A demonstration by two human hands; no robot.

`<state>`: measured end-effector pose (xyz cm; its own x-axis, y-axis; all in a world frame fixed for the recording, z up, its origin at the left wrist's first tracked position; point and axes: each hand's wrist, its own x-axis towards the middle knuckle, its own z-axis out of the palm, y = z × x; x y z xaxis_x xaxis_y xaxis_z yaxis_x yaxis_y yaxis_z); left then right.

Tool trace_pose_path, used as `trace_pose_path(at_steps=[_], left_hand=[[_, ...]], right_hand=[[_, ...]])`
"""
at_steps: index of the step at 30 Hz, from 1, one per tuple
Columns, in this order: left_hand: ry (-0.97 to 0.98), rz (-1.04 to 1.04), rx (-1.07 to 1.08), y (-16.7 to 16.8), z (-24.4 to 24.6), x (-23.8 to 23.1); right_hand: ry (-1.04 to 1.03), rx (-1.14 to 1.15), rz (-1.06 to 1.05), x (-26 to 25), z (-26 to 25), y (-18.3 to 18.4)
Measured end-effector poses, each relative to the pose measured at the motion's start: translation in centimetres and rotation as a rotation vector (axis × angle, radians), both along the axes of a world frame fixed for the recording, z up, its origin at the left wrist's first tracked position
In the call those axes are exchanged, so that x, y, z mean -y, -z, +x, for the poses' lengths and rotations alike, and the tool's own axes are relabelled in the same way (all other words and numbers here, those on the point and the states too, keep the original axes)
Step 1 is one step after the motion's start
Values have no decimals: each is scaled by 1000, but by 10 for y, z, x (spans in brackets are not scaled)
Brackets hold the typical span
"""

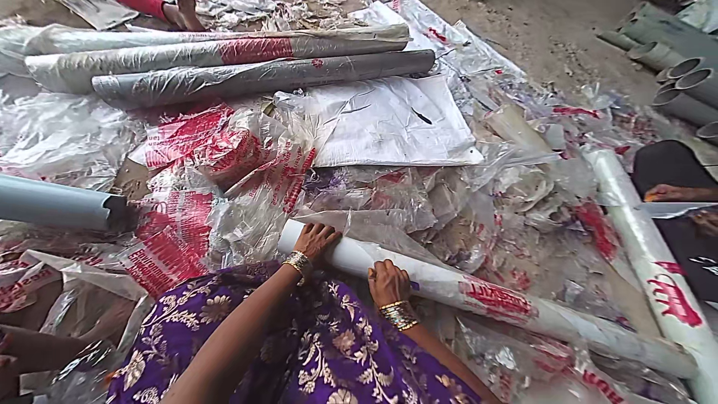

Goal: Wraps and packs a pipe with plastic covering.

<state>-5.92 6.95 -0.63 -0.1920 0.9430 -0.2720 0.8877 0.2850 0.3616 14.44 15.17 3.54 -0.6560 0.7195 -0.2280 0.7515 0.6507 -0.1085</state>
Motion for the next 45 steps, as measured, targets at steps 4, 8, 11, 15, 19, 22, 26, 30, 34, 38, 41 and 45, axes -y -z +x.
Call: trace_pose_path(at_steps=[4, 8, 11, 15, 19, 22, 26, 30, 34, 38, 41, 45], left_hand=[[0, -4, -10, -2, 0, 1], [-12, 15, 5, 1, 1, 1], [-13, 11, 3, 0, 0, 0], [7, 9, -1, 1, -1, 1], [22, 38, -17, 6, -3, 3], [29, 49, -11, 6, -3, 2], [13, 90, -3, 5, -2, 5], [13, 89, 2, 4, -2, 5], [11, 80, 16, 3, -1, 4], [3, 68, 12, 1, 0, 5], [-2, 83, 4, 0, 0, 4], [14, 117, -21, 5, 0, 6]], right_hand=[[31, 131, -77, 2, -7, -7], [93, 285, -201, -4, -20, -16], [78, 352, -205, -6, -24, -14], [1, 286, -56, -17, -9, 0], [-49, 257, 23, -43, -4, -7], [-96, 253, 32, -62, -9, -13], [-24, 186, -185, -76, -8, -25], [91, -379, -233, -73, 28, -16], [194, -350, -261, -42, 42, 3], [42, -448, -91, -17, 37, 30], [21, -424, -35, -14, 27, 32], [-12, -344, 191, -14, 26, 35]])
